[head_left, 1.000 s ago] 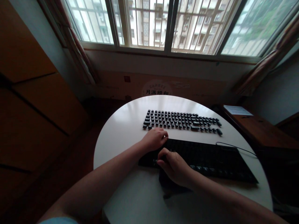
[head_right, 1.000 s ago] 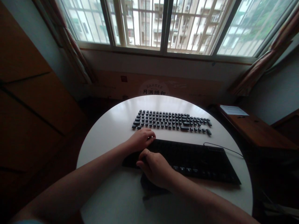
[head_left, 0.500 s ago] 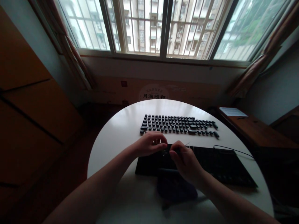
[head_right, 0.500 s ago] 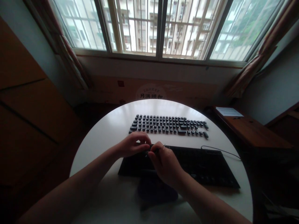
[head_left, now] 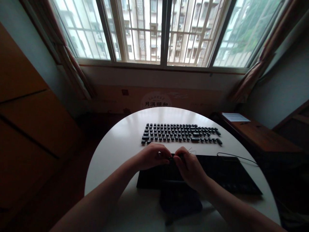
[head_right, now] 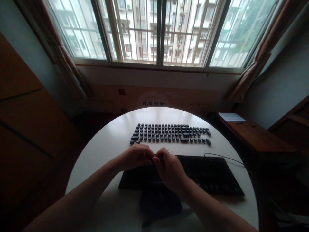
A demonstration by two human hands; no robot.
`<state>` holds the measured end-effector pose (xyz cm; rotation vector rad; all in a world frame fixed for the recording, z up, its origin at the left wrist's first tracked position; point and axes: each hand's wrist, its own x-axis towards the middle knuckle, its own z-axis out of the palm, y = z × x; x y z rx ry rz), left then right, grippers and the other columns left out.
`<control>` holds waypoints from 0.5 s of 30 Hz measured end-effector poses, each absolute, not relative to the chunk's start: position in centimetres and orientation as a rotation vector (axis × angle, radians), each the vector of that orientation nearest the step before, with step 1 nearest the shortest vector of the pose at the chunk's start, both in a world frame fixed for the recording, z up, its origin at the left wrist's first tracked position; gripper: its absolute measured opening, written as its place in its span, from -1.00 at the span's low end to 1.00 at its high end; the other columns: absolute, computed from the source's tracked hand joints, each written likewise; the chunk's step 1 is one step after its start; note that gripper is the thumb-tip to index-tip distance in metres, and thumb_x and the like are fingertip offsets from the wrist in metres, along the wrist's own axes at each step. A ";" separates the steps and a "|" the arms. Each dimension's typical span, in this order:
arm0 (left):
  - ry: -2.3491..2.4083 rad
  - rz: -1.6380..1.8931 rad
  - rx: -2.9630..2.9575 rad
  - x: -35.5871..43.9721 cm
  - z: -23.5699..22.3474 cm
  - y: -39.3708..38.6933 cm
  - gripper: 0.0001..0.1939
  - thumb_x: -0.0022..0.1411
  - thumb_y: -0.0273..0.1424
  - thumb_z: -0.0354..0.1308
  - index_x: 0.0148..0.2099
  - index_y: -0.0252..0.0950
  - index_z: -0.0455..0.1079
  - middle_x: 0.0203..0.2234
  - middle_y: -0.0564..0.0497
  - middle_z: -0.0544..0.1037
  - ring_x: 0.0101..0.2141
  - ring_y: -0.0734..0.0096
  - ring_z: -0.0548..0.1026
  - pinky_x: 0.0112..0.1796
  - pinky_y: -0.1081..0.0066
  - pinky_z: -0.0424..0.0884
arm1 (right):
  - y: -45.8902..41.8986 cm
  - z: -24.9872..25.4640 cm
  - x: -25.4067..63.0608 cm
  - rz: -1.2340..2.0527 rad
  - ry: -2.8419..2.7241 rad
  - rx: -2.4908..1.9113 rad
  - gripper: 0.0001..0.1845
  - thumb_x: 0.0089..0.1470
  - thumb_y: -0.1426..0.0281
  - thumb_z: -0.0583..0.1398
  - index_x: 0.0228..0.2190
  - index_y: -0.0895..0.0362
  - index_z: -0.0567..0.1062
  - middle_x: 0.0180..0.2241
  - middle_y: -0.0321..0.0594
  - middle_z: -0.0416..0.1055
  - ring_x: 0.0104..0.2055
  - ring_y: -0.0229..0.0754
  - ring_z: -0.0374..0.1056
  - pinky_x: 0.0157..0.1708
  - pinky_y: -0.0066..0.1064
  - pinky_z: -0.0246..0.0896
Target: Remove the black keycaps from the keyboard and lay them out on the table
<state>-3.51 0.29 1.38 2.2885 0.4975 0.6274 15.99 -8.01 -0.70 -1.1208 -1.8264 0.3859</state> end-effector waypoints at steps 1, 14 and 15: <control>0.496 0.638 2.263 -3.5 1.4 0.3 -0.84 0.17 -0.37 0.28 -0.21 -0.33 0.51 -0.44 0.04 0.53 -0.47 0.54 0.42 -0.41 0.55 0.35 | -8.0 -0.6 16.0 0.391 -1.832 -1.122 -0.81 0.28 0.28 0.04 -0.35 0.10 0.31 -0.54 -0.33 0.32 -0.53 -0.25 0.25 -0.49 -0.45 0.08; 0.628 0.851 2.261 -4.5 0.9 2.2 -0.78 0.31 -0.43 0.06 -0.08 -0.28 0.50 -0.25 -0.05 0.46 -0.29 0.40 0.43 -0.23 0.41 0.40 | -7.5 0.2 17.0 0.363 -1.780 -1.207 -0.77 0.28 0.26 0.05 -0.38 0.10 0.30 -0.62 -0.43 0.16 -0.63 -0.32 0.07 -0.57 -0.47 -0.08; 0.688 0.912 2.266 -4.7 0.9 2.6 -0.76 0.32 -0.42 0.03 -0.07 -0.27 0.50 -0.25 -0.05 0.44 -0.28 0.40 0.43 -0.22 0.40 0.39 | -7.4 0.2 17.0 0.367 -1.780 -1.210 -0.77 0.28 0.26 0.05 -0.38 0.10 0.29 -0.63 -0.45 0.14 -0.64 -0.32 0.05 -0.58 -0.47 -0.09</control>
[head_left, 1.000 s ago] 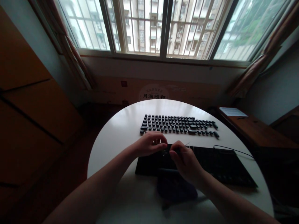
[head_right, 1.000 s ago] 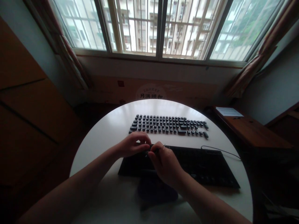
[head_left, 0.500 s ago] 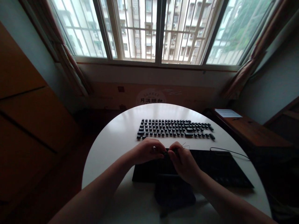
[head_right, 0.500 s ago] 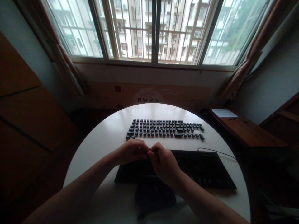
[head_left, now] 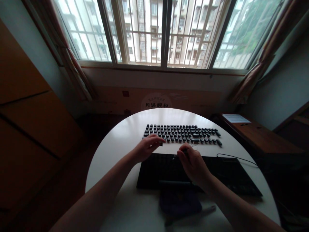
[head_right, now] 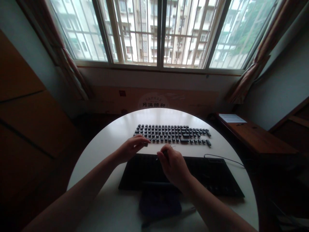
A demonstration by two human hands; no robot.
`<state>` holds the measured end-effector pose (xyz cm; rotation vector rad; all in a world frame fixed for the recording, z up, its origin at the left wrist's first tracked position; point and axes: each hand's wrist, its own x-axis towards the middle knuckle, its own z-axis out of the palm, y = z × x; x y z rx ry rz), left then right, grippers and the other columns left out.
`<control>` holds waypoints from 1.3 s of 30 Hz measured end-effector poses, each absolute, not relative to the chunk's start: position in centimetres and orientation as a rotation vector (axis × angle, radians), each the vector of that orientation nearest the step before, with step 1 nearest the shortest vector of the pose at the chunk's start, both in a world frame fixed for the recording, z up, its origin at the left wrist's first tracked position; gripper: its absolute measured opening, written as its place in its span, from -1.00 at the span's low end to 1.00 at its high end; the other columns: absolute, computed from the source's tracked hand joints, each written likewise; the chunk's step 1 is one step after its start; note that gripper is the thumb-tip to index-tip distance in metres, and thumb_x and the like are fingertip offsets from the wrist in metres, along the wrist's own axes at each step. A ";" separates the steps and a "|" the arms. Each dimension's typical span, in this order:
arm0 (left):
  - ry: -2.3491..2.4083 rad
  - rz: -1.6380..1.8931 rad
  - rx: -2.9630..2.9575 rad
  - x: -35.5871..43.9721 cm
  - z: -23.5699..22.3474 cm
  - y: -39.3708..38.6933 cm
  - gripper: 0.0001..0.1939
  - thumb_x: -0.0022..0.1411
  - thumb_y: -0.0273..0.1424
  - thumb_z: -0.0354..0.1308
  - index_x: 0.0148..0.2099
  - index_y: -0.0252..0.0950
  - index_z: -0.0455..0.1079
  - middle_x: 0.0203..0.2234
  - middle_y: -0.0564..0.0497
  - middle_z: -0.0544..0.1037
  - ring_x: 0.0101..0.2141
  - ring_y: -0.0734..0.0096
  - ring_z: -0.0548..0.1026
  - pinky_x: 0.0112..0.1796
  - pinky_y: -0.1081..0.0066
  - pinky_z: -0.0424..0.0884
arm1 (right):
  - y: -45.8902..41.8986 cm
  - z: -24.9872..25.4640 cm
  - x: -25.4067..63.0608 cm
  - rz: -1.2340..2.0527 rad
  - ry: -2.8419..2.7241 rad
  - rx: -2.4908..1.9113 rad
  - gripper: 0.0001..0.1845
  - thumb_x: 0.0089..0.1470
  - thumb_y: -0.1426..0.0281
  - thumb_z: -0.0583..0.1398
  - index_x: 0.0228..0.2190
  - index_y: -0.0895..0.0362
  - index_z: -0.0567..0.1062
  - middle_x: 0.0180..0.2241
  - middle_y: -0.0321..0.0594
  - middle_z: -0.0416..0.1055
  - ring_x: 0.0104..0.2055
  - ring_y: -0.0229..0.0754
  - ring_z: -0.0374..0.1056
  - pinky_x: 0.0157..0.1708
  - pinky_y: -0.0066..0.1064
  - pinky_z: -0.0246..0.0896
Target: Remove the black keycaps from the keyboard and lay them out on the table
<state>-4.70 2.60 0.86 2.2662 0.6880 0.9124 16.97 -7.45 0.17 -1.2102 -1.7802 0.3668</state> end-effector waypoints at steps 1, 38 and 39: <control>0.766 0.985 2.261 -4.9 0.8 3.0 -0.75 0.34 -0.42 0.00 -0.08 -0.27 0.50 -0.25 -0.04 0.43 -0.29 0.39 0.42 -0.22 0.39 0.40 | -7.4 0.1 17.0 0.371 -1.784 -1.212 -0.77 0.28 0.25 0.05 -0.38 0.11 0.29 -0.64 -0.45 0.12 -0.65 -0.33 0.03 -0.59 -0.48 -0.10; 1.275 0.470 2.891 -5.3 -1.7 6.9 -0.76 0.10 -0.41 0.24 -0.14 -0.13 0.55 -0.27 0.01 0.63 -0.18 0.13 0.44 -0.10 0.21 0.21 | -8.2 -0.3 16.0 0.446 -1.898 -1.160 -0.74 0.23 0.21 0.13 -0.41 0.12 0.36 -0.70 -0.45 0.19 -0.69 -0.37 0.06 -0.63 -0.49 -0.08; 1.276 0.474 2.890 -5.3 -1.7 6.9 -0.77 0.10 -0.41 0.24 -0.15 -0.14 0.55 -0.27 0.01 0.63 -0.18 0.13 0.44 -0.10 0.21 0.21 | -8.2 -0.2 16.0 0.443 -1.899 -1.161 -0.74 0.22 0.21 0.13 -0.42 0.12 0.36 -0.70 -0.45 0.19 -0.68 -0.37 0.07 -0.62 -0.49 -0.07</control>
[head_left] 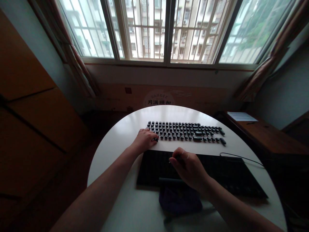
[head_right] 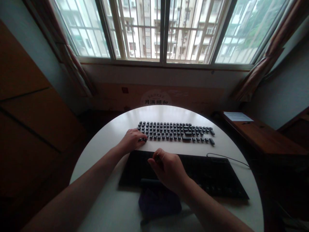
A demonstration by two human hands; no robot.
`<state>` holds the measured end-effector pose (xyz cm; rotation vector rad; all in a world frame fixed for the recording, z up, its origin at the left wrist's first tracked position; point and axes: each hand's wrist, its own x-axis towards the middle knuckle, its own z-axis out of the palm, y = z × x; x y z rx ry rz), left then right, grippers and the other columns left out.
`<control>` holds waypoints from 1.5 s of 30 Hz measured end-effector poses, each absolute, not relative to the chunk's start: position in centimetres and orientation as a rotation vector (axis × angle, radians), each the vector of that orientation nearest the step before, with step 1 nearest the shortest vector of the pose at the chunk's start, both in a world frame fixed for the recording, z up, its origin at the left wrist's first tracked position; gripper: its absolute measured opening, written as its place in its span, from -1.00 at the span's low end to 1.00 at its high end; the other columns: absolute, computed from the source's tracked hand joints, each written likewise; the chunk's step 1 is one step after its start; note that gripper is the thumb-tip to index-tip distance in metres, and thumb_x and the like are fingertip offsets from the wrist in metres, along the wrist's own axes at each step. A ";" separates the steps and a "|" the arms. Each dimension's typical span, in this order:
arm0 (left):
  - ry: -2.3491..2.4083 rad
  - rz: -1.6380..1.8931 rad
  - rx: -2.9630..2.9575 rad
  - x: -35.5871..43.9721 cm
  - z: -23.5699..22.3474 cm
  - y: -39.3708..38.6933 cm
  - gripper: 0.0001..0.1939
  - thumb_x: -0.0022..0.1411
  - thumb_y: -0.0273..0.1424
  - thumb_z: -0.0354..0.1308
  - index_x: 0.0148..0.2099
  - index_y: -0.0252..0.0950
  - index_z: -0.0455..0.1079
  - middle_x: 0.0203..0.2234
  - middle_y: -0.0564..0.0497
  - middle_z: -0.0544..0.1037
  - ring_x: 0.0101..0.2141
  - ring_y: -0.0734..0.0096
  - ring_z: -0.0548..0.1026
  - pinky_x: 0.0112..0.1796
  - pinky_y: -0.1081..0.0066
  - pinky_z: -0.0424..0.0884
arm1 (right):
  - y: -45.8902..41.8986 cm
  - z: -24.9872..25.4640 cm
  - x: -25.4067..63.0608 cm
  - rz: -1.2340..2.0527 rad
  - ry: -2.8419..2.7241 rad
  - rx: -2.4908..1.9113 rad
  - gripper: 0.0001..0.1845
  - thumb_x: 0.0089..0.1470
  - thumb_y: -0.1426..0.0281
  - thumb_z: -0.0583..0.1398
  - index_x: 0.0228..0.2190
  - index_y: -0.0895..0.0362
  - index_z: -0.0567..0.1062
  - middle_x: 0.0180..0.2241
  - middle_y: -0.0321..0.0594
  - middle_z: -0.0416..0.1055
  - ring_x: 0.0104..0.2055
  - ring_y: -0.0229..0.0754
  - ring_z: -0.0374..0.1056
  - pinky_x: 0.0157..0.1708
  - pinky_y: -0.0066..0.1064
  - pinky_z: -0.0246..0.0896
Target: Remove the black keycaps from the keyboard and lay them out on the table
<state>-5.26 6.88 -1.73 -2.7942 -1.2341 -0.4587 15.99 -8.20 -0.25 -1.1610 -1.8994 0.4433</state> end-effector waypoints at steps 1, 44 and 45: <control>-1.233 -0.464 -2.794 -5.3 -1.7 6.9 -0.77 0.10 -0.40 0.24 -0.15 -0.14 0.55 -0.27 0.00 0.63 -0.18 0.13 0.44 -0.10 0.21 0.21 | -8.2 -0.2 16.0 0.442 -1.900 -1.164 -0.74 0.22 0.21 0.13 -0.42 0.12 0.36 -0.70 -0.45 0.19 -0.68 -0.37 0.07 -0.62 -0.49 -0.07; -1.086 -0.485 -3.050 -0.5 -2.7 -0.8 -0.57 0.38 -0.14 -0.01 0.17 -0.22 0.34 0.07 -0.13 0.44 0.07 0.08 0.33 0.10 0.14 0.17 | -9.7 -2.5 18.7 1.252 -1.536 -1.014 -0.59 0.24 0.00 0.06 -0.37 0.10 0.25 -0.67 -0.49 0.12 -0.69 -0.38 0.00 -0.69 -0.55 -0.14; -1.085 -0.470 -3.039 -0.5 -2.8 -0.8 -0.54 0.38 -0.11 -0.02 0.19 -0.21 0.32 0.10 -0.13 0.42 0.09 0.07 0.32 0.11 0.13 0.15 | -9.7 -2.8 18.7 1.261 -1.519 -1.015 -0.59 0.24 0.00 0.05 -0.37 0.09 0.24 -0.68 -0.50 0.11 -0.69 -0.38 -0.01 -0.70 -0.55 -0.15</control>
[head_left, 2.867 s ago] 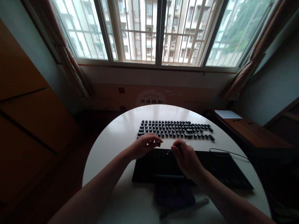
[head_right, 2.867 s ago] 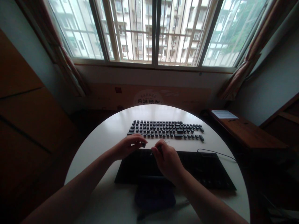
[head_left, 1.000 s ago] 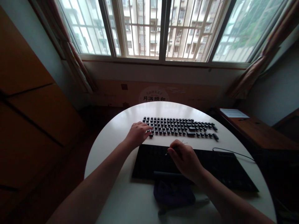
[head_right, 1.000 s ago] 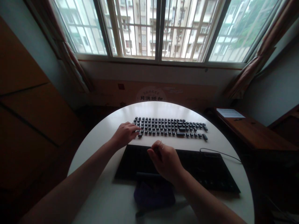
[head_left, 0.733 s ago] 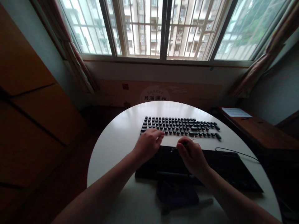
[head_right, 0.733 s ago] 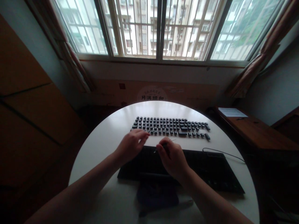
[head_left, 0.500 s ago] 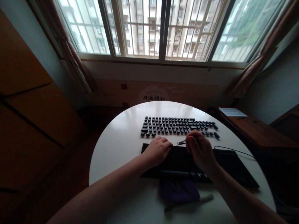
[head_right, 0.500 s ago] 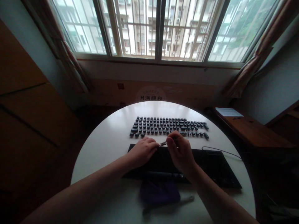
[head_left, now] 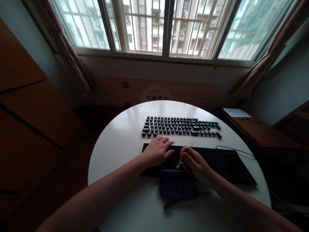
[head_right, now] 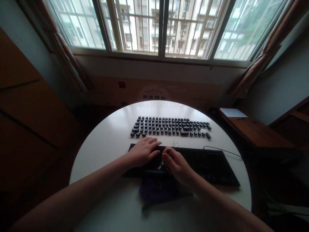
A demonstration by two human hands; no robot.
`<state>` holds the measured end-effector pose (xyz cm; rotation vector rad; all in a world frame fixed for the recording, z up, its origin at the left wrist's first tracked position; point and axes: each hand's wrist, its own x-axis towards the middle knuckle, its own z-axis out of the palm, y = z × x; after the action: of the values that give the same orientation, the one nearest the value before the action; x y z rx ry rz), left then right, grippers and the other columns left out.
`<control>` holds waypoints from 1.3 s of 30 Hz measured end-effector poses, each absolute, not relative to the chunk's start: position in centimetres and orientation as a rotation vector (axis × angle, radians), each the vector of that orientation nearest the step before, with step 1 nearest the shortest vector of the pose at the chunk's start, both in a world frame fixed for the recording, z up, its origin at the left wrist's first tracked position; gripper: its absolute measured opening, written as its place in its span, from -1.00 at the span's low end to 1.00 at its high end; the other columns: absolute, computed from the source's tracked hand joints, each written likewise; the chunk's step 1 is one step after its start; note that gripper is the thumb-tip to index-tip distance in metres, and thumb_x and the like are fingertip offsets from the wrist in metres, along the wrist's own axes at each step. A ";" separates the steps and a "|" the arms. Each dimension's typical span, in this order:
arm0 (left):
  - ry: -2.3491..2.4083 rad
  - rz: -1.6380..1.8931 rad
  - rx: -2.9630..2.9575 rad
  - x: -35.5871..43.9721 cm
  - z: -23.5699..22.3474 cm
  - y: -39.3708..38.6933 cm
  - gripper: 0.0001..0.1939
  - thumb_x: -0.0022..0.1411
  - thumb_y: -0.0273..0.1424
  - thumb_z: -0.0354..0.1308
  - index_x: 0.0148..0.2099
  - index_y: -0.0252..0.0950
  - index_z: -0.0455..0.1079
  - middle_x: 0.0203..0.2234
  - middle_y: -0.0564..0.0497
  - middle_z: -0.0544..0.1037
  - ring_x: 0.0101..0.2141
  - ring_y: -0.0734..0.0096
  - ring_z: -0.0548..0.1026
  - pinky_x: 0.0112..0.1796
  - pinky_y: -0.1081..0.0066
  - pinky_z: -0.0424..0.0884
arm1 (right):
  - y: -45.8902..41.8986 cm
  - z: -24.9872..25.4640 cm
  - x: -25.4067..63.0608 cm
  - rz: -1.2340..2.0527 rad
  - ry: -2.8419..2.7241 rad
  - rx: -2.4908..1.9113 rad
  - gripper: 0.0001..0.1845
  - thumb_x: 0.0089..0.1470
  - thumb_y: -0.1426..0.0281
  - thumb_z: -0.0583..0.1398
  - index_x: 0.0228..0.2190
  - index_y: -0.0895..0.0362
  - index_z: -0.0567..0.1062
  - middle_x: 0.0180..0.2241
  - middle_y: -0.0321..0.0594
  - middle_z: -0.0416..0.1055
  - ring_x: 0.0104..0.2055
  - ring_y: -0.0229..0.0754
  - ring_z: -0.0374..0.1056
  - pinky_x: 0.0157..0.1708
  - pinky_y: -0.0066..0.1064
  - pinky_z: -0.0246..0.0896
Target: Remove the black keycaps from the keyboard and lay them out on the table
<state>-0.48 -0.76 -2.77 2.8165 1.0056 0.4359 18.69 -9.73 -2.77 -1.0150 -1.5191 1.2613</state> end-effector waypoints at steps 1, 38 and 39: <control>1.012 0.421 2.829 -0.5 -2.8 -0.8 -0.52 0.38 -0.08 -0.03 0.20 -0.21 0.30 0.12 -0.14 0.40 0.11 0.06 0.30 0.12 0.12 0.14 | -9.7 -2.9 18.6 1.269 -1.513 -1.015 -0.59 0.25 0.00 0.04 -0.37 0.09 0.23 -0.68 -0.50 0.10 -0.69 -0.39 -0.02 -0.70 -0.55 -0.16; 0.447 -0.147 3.121 1.9 1.7 -12.9 -0.78 0.20 -0.39 0.15 -0.09 -0.32 0.34 -0.37 -0.09 0.50 -0.43 0.25 0.44 -0.60 0.39 0.23 | -9.3 -2.6 21.8 0.860 -1.440 -0.975 -0.73 0.27 0.18 0.11 -0.38 0.10 0.32 -0.57 -0.41 0.13 -0.60 -0.36 0.03 -0.65 -0.54 -0.10; 0.404 -0.150 3.105 1.8 1.8 -12.9 -0.75 0.17 -0.41 0.17 -0.08 -0.32 0.34 -0.37 -0.10 0.51 -0.42 0.25 0.45 -0.58 0.39 0.26 | -9.3 -2.6 21.8 0.861 -1.453 -0.970 -0.73 0.28 0.19 0.11 -0.38 0.10 0.33 -0.58 -0.42 0.13 -0.60 -0.37 0.01 -0.65 -0.54 -0.11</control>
<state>1.77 -12.88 1.80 3.1046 0.4036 -0.1502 21.80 -9.34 -2.56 -0.9699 -1.4535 0.8608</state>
